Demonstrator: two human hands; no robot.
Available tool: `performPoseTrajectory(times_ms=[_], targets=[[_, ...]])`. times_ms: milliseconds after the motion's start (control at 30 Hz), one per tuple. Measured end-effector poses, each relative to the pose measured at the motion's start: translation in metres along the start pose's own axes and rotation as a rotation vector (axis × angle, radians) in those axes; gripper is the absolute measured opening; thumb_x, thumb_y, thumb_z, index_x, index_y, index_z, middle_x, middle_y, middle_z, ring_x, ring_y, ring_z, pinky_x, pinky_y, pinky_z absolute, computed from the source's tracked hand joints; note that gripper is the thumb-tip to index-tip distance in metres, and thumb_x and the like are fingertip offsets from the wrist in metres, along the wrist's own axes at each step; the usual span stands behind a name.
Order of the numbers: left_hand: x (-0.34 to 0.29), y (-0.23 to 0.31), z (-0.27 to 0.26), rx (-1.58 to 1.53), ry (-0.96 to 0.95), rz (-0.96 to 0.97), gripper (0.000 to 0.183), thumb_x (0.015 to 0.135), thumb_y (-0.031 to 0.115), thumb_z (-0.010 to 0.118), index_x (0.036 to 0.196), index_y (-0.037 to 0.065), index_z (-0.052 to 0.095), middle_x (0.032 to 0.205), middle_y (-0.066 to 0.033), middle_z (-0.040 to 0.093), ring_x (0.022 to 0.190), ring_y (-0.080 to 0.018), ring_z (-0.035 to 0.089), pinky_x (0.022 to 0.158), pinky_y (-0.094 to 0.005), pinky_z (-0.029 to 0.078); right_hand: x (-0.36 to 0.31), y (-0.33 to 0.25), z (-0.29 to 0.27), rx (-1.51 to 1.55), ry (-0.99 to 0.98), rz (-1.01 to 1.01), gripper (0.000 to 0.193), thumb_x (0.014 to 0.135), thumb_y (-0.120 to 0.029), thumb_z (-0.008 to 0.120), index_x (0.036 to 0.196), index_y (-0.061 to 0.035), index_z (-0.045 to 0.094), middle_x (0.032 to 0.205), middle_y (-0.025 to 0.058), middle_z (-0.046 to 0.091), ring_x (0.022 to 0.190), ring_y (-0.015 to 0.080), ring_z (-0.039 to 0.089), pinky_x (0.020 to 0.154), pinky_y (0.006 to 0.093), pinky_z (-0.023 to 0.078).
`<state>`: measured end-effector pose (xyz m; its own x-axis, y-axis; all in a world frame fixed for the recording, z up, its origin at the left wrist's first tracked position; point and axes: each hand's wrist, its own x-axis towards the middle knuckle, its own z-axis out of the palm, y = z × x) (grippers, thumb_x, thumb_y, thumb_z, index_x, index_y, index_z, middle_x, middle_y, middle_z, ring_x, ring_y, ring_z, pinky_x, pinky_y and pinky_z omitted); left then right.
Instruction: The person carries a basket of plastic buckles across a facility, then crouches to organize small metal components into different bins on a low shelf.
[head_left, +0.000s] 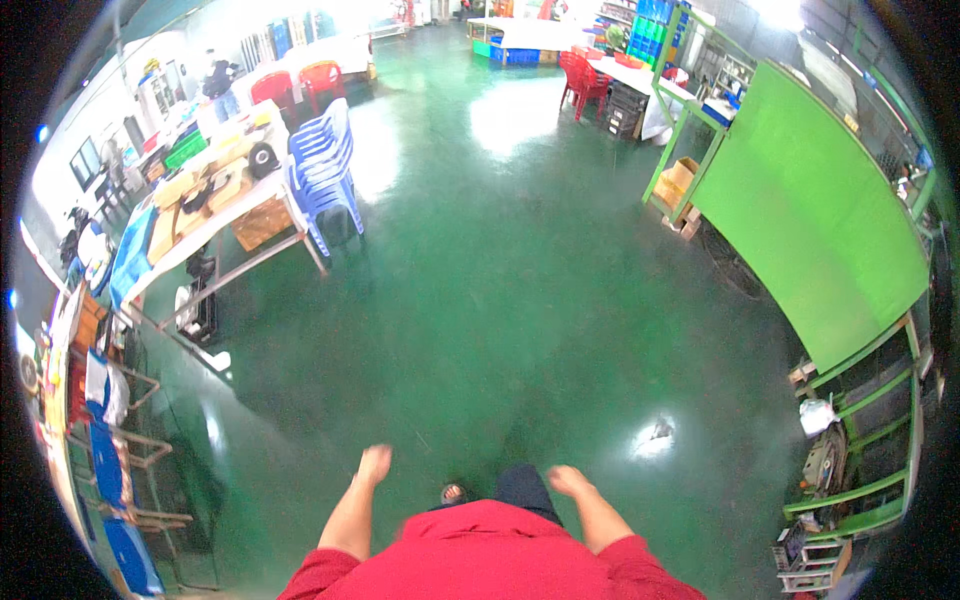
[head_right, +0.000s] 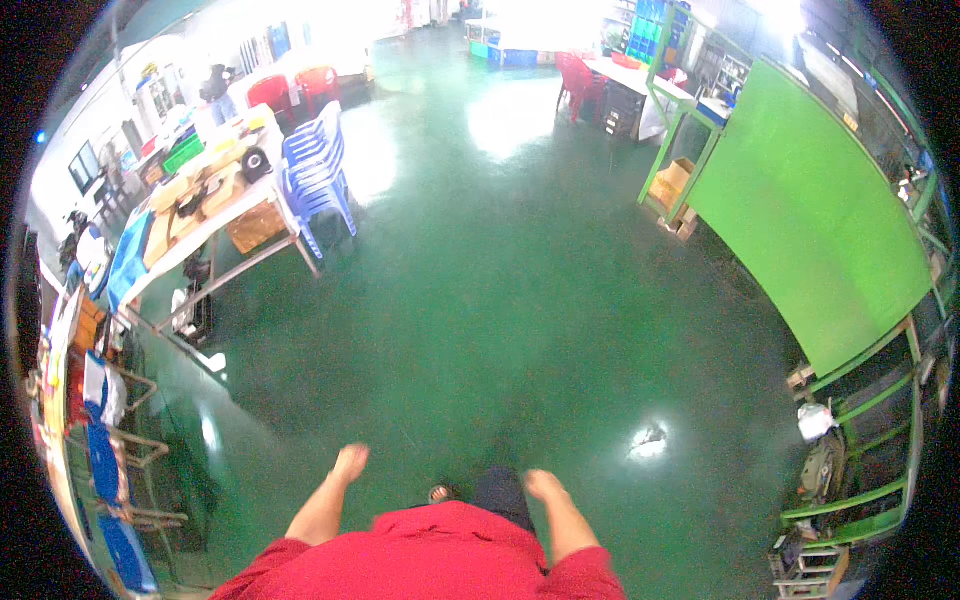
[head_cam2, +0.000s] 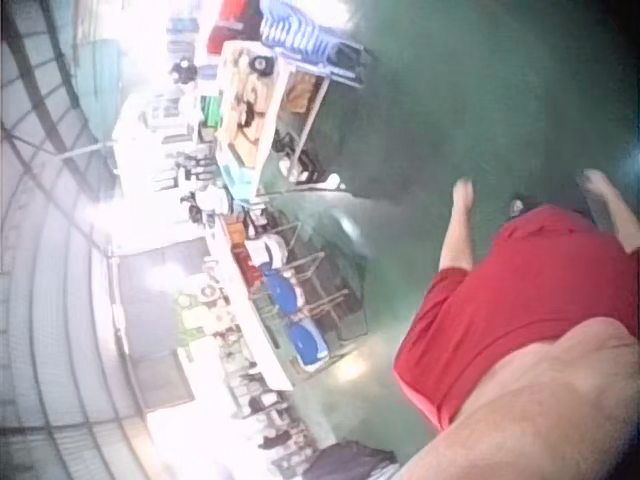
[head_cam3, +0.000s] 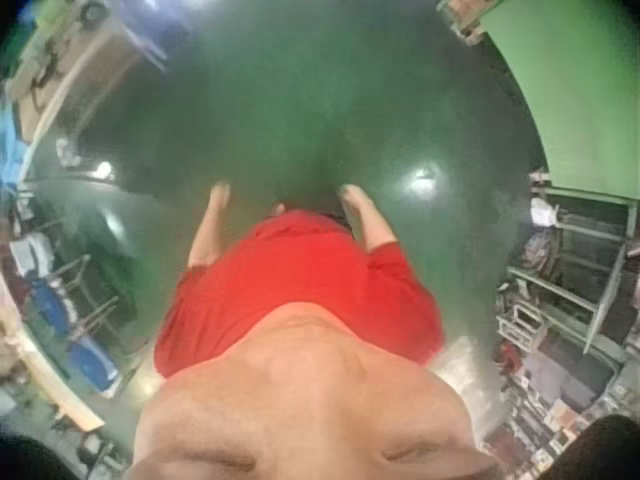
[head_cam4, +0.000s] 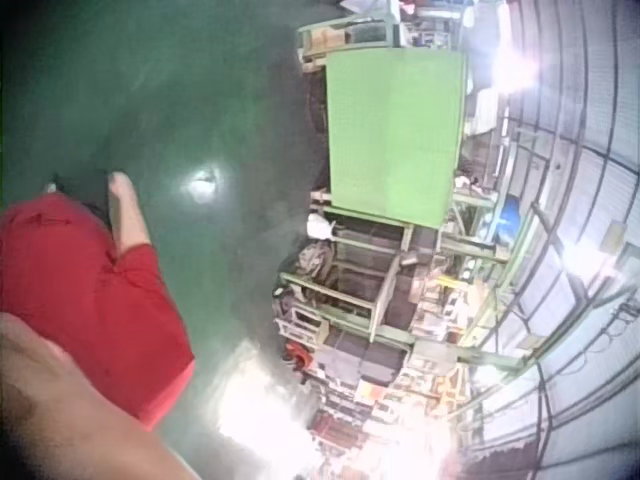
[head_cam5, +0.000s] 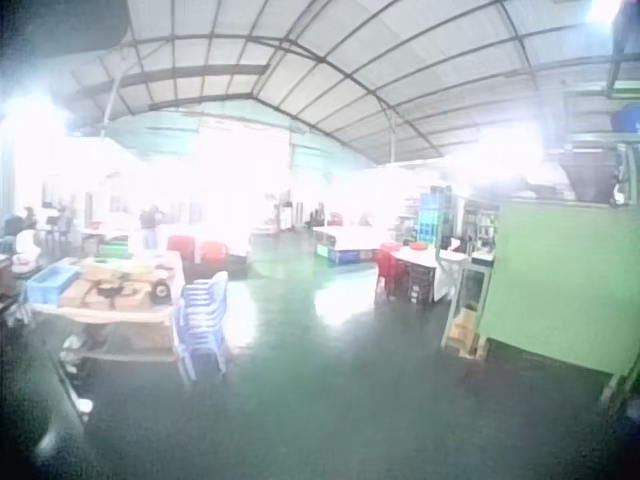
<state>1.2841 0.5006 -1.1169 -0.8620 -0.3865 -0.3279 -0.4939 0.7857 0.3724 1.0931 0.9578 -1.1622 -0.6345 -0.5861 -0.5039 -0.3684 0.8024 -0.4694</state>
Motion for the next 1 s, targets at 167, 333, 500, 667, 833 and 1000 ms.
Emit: performPoseTrajectory(times_ms=[167, 333, 500, 667, 833, 1000], targets=[[0.249, 0.112, -0.173, -0.368, 0.197, -0.008, 0.027, 0.087, 0.023, 0.050, 0.100, 0.003, 0.062, 0.097, -0.0157, 0.064, 0.091, -0.0271, 0.062, 0.079, -0.0343, 0.048, -0.045, 0.127, 0.019, 0.070, -0.574, 0.555, 0.006, 0.063, -0.017, 0.064, 0.062, -0.0114, 0.063, 0.062, 0.0078, 0.061, 0.056, 0.0215, 0.057, 0.051, 0.0369, 0.045], [0.362, 0.050, -0.110, 0.015, 0.236, 0.117, 0.028, 0.085, 0.027, 0.044, 0.080, 0.003, 0.057, 0.077, -0.0171, 0.060, 0.075, -0.0358, 0.057, 0.068, -0.0461, 0.046, 0.066, 0.198, -0.057, 0.402, -0.768, 0.985, 0.013, 0.066, -0.019, 0.069, 0.064, -0.0076, 0.065, 0.061, 0.0052, 0.059, 0.054, 0.0145, 0.052, 0.050, 0.0354, 0.041], [0.311, 0.014, -0.049, 0.394, -0.797, -0.049, 0.026, 0.078, 0.024, 0.049, 0.083, 0.004, 0.065, 0.096, -0.0201, 0.062, 0.089, -0.0336, 0.061, 0.068, -0.0440, 0.050, 0.390, 0.067, -0.270, -0.203, 0.149, 0.127, 0.021, 0.071, -0.021, 0.053, 0.081, -0.0062, 0.064, 0.081, 0.0164, 0.063, 0.078, 0.0340, 0.060, 0.070, 0.0434, 0.049], [0.352, -0.017, -0.116, 0.266, -0.967, -0.414, 0.026, 0.077, 0.023, 0.050, 0.082, 0.004, 0.066, 0.091, -0.0188, 0.064, 0.085, -0.0323, 0.063, 0.069, -0.0438, 0.050, 0.607, -0.132, -0.464, 0.334, 0.273, -0.139, 0.033, 0.076, -0.019, 0.051, 0.106, -0.0074, 0.060, 0.089, 0.0114, 0.066, 0.082, 0.0245, 0.063, 0.075, 0.0352, 0.050], [0.539, -0.029, -0.184, 0.482, -0.957, -0.199, 0.025, 0.076, 0.022, 0.051, 0.080, 0.004, 0.067, 0.087, -0.0175, 0.065, 0.081, -0.0309, 0.064, 0.069, -0.0435, 0.050, 0.710, -0.146, -0.517, 0.445, 0.038, -0.191, 0.035, 0.076, -0.007, 0.043, 0.107, -0.0058, 0.059, 0.091, 0.0120, 0.066, 0.083, 0.0220, 0.063, 0.075, 0.0332, 0.050], [0.852, 0.046, -0.270, 0.297, -0.101, 0.082, 0.032, 0.085, 0.022, 0.040, 0.078, 0.001, 0.063, 0.081, -0.0198, 0.063, 0.075, -0.0371, 0.060, 0.069, -0.0468, 0.048, 0.703, -0.015, -0.507, 0.155, -0.023, 0.227, 0.030, 0.076, -0.019, 0.049, 0.101, -0.0140, 0.064, 0.103, 0.0145, 0.062, 0.098, 0.0320, 0.058, 0.083, 0.0415, 0.047]])
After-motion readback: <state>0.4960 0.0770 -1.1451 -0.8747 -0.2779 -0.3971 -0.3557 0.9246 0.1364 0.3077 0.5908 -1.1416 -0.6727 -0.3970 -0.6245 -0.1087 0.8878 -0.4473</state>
